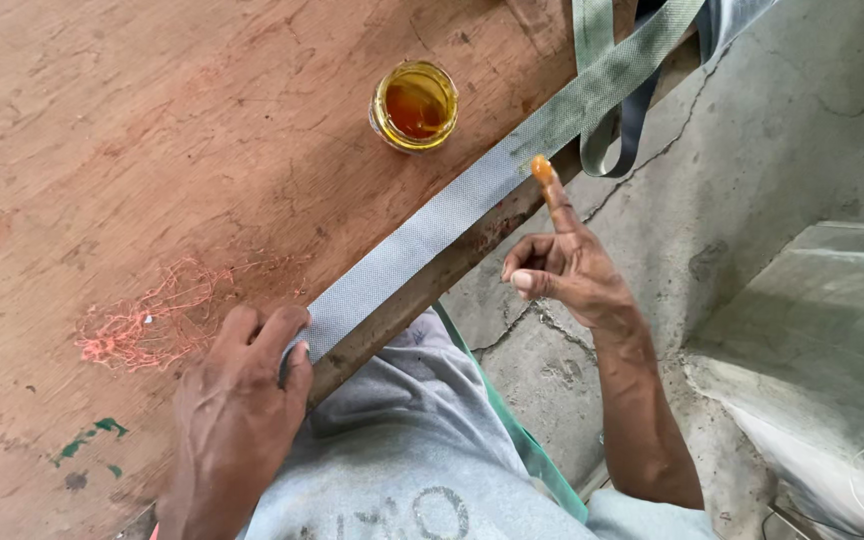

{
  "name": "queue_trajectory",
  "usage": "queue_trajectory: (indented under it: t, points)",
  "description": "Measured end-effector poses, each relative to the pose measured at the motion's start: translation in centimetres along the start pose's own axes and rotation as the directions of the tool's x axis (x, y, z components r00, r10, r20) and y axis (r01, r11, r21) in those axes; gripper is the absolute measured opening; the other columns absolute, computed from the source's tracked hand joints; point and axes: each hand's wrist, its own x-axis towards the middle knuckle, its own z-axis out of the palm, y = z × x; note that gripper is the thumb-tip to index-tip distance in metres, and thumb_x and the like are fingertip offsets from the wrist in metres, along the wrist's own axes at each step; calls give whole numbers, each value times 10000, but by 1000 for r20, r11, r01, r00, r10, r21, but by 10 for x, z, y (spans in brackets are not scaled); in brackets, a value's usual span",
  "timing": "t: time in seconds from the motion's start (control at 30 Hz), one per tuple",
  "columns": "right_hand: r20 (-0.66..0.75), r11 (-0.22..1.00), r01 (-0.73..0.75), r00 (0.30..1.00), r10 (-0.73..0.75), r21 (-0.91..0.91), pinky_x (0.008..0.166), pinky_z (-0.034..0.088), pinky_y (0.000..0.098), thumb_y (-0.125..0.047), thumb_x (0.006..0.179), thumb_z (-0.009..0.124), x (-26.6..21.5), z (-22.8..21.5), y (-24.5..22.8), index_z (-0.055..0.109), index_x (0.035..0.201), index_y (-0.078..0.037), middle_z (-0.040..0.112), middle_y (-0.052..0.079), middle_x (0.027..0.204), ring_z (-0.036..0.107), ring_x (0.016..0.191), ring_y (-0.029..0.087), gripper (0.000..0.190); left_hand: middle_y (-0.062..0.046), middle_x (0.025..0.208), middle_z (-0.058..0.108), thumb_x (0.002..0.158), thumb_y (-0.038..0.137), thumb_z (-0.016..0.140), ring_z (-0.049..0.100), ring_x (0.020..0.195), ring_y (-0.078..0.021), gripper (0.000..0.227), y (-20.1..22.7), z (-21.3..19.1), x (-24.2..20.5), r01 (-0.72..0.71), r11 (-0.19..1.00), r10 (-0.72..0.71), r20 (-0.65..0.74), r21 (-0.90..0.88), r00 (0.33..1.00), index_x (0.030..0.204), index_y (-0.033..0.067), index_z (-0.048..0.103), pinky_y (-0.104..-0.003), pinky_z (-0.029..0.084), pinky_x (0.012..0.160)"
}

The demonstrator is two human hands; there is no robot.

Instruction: The person applies a yellow viscous substance from a small jar onto the ends of long fabric straps using their finger. They repeatedly dip their finger into the jar and spread the substance along the strap ends, then stack the treated straps on the wooden table.

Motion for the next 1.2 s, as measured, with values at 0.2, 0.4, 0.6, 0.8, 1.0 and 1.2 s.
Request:
queue_trajectory:
  t: [0.2, 0.4, 0.6, 0.8, 1.0, 1.2]
  points:
    - [-41, 998, -24, 999, 22, -65, 604, 572, 239, -86, 863, 773, 8, -7, -1, -103, 1679, -107, 703, 107, 866, 654, 718, 110, 1198, -98, 917, 662, 893, 188, 655, 695, 754, -314, 233, -5, 5, 0, -76, 997, 76, -69, -10, 995, 1124, 159, 678, -452, 544, 671]
    - [-84, 959, -44, 996, 21, -280, 559, 566, 229, -67, 865, 735, 5, 5, -5, -71, 1676, -126, 685, 76, 821, 615, 665, 81, 1145, -109, 888, 672, 901, 169, 649, 687, 721, -322, 233, -10, 1, 0, -47, 997, 47, -7, -68, 999, 1132, 164, 680, -461, 529, 671]
    - [-113, 810, -217, 976, 185, -545, 506, 534, 228, -100, 855, 719, 0, 44, -12, -17, 1649, -240, 692, 25, 739, 521, 531, 79, 1092, -132, 922, 674, 878, 135, 659, 684, 784, -335, 271, -20, 4, 0, -125, 981, 120, -45, -151, 992, 1149, 132, 676, -464, 528, 705]
    - [-141, 659, -241, 969, 203, -713, 604, 635, 273, -138, 861, 767, -7, 75, -2, -17, 1627, -323, 678, 62, 815, 588, 609, 101, 1112, -125, 901, 650, 876, 142, 666, 660, 793, -338, 297, -24, 2, -2, -139, 979, 134, -47, -147, 990, 1173, 153, 691, -466, 516, 699]
    - [-104, 579, -239, 961, 257, -780, 634, 668, 308, -150, 847, 755, -12, 108, 6, -17, 1612, -352, 740, 39, 874, 678, 602, 133, 1105, -92, 730, 544, 858, 173, 708, 593, 658, -284, 422, -29, -5, -11, -101, 994, 101, -18, -44, 995, 1269, 267, 700, -451, 487, 633]
    - [33, 601, -23, 996, 81, -799, 640, 649, 324, -66, 874, 680, -20, 141, 13, 59, 1640, -324, 761, 55, 802, 714, 605, 162, 1019, -102, 752, 526, 837, 168, 722, 574, 663, -291, 454, -47, -2, -20, -129, 986, 122, -71, -104, 990, 1280, 267, 701, -459, 476, 617]
